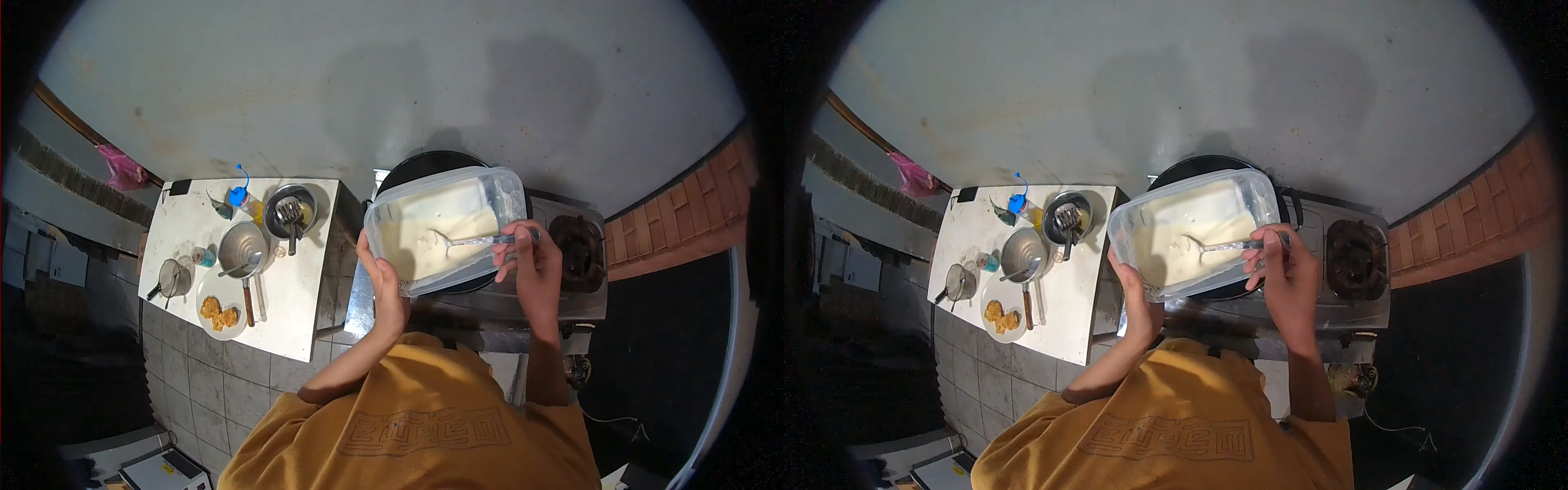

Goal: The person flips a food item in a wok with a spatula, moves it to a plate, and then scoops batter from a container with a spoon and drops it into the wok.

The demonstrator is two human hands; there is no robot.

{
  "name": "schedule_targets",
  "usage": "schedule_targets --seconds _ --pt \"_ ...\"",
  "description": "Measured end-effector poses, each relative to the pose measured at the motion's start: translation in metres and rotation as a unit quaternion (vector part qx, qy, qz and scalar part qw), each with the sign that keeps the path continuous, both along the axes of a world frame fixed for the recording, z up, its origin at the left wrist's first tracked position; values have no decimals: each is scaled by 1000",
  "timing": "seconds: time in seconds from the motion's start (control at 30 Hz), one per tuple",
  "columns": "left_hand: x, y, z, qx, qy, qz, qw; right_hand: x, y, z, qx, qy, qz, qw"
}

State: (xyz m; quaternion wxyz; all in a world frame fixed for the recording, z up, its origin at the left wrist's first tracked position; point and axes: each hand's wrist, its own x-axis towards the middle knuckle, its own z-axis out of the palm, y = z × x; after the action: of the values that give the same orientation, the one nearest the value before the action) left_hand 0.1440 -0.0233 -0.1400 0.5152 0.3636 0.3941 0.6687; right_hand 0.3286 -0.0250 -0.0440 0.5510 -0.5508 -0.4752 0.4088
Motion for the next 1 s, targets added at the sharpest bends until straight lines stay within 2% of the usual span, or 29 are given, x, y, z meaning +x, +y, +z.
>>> schedule_targets --seconds 0.07,0.17,0.23,0.37,0.43,0.53,0.73,0.83,1.0 --pt "-1 -1 -1 2 6 2 1000 1 2 -2 -3 6 12 1000" --pt "-1 -2 -1 -12 -52 -31 998 2 2 -4 -14 16 31 999" --pt "0 0 0 2 14 -6 1000 3 1 -5 -13 26 37 999" --pt "-3 1 0 0 15 -17 1000 6 1 -9 -10 19 40 999" --pt "-5 0 4 -17 -43 -60 997 8 0 -9 -15 15 43 999" --pt "-5 2 14 -9 5 -56 998 15 -2 -10 -17 13 47 999" --pt "-6 6 5 -4 23 -78 997 18 -3 -8 -22 5 47 999" --pt "-4 1 20 -39 -8 -107 993 19 -3 -11 -32 19 49 998" --pt "-1 -2 18 -35 -4 -99 994 18 -8 -16 -53 40 37 997"
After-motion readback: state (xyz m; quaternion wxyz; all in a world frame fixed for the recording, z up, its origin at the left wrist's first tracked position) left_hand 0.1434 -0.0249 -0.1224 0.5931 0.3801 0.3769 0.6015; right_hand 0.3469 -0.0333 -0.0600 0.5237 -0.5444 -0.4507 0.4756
